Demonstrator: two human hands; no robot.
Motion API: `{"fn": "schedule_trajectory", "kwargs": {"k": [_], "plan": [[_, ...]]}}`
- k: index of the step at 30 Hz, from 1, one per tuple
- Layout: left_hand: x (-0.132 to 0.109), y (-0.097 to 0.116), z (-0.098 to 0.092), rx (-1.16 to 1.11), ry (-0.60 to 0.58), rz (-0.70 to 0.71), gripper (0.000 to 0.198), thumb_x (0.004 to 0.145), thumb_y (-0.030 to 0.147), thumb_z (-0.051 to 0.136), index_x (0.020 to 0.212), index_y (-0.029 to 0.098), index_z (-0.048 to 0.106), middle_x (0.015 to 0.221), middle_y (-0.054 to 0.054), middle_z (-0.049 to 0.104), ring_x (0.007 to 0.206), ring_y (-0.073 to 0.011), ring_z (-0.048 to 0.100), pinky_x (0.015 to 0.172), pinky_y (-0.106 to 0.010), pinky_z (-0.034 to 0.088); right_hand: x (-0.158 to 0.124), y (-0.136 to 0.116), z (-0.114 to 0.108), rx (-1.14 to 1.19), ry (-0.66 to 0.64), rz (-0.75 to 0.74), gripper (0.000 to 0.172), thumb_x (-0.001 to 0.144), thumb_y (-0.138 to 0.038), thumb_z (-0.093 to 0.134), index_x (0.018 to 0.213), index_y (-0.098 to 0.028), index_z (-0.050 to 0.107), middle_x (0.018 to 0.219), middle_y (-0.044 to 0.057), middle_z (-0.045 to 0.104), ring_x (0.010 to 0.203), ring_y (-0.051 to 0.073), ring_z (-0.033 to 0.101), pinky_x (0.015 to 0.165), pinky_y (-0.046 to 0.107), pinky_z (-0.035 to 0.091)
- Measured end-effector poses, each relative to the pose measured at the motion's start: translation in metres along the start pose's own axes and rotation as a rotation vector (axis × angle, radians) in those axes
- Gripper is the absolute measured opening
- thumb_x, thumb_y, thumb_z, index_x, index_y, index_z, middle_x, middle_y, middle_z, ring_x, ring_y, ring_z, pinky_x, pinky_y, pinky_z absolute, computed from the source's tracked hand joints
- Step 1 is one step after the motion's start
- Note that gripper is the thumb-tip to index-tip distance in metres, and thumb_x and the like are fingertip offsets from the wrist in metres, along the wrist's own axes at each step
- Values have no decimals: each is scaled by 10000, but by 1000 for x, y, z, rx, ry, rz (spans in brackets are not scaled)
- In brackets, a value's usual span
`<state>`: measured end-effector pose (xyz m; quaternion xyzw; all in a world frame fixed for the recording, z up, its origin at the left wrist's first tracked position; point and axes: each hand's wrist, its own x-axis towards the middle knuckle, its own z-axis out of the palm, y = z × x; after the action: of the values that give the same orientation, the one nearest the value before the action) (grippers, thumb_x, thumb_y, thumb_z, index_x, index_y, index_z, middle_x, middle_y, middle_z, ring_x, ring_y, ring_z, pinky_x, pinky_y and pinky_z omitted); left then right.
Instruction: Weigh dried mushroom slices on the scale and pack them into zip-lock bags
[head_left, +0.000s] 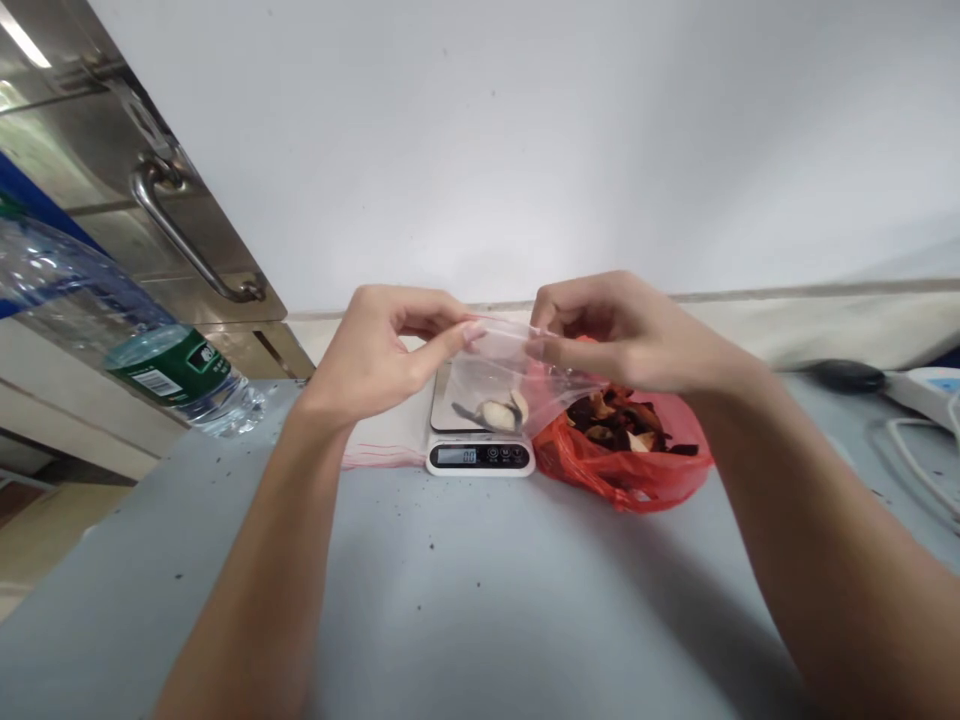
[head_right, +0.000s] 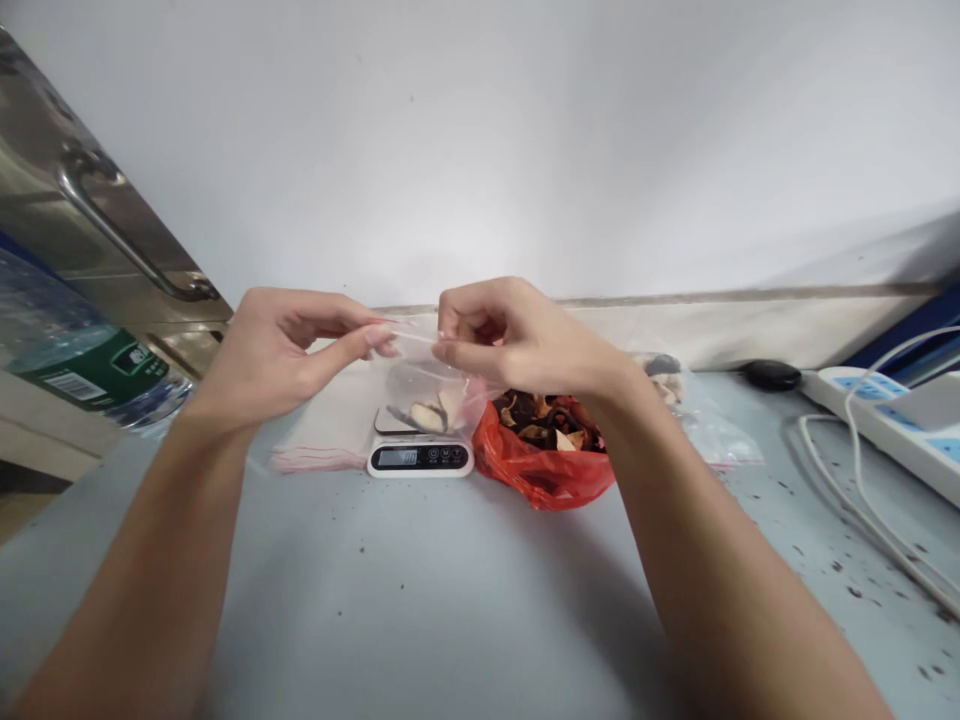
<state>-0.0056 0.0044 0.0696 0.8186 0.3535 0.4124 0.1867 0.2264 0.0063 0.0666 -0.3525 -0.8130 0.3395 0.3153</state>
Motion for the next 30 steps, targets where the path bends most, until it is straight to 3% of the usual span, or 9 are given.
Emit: {"fn": "schedule_trajectory", "kwargs": {"k": [5,8,11,14,19,24,30], "plan": [[-1,4,3,88,-47,26,175,907,283,702,780,201,791,747,-6,791,735,-164,731,680,-260,564,2,-3,6,-18,8,-84,319,891,-373,726,681,-238,527,520,-77,413,474,100,342,473,287,253],[-1,4,2,65,-65,14,191,920,306,691,831,194,817,826,-23,821,771,-173,744,697,-261,574,1,-5,7,-52,44,-68,377,894,-394,733,654,-243,485,514,-77,393,482,102,329,479,295,248],[0,3,-1,80,-136,-1,217,945,312,663,878,199,835,889,-31,837,817,-195,754,682,-269,564,1,-7,8,-85,55,-15,466,905,-514,732,629,-239,476,508,-73,373,486,101,323,480,299,235],[0,2,-2,123,-181,-2,223,949,304,657,859,199,832,855,-26,831,816,-205,756,665,-273,547,4,-6,11,-134,27,-68,558,917,-636,681,604,-233,456,507,-76,355,481,89,286,478,296,214],[-1,2,-7,140,-122,28,225,939,293,652,823,193,818,826,-20,823,790,-193,752,659,-263,541,6,-4,12,-116,57,-37,531,902,-660,690,638,-231,521,514,-67,401,488,102,338,482,295,258],[-2,-1,-18,181,-41,31,224,932,266,648,773,188,785,799,-7,807,801,-168,754,755,-242,566,-1,0,-5,-156,-34,41,415,878,-590,716,694,-232,614,576,-20,506,545,141,405,512,315,321],[-1,-2,-20,199,35,1,218,953,302,656,856,195,819,866,-20,820,863,-193,757,807,-267,587,-4,-2,-11,-220,13,34,386,909,-560,675,696,-250,588,551,-34,446,529,140,353,501,315,281]]}}
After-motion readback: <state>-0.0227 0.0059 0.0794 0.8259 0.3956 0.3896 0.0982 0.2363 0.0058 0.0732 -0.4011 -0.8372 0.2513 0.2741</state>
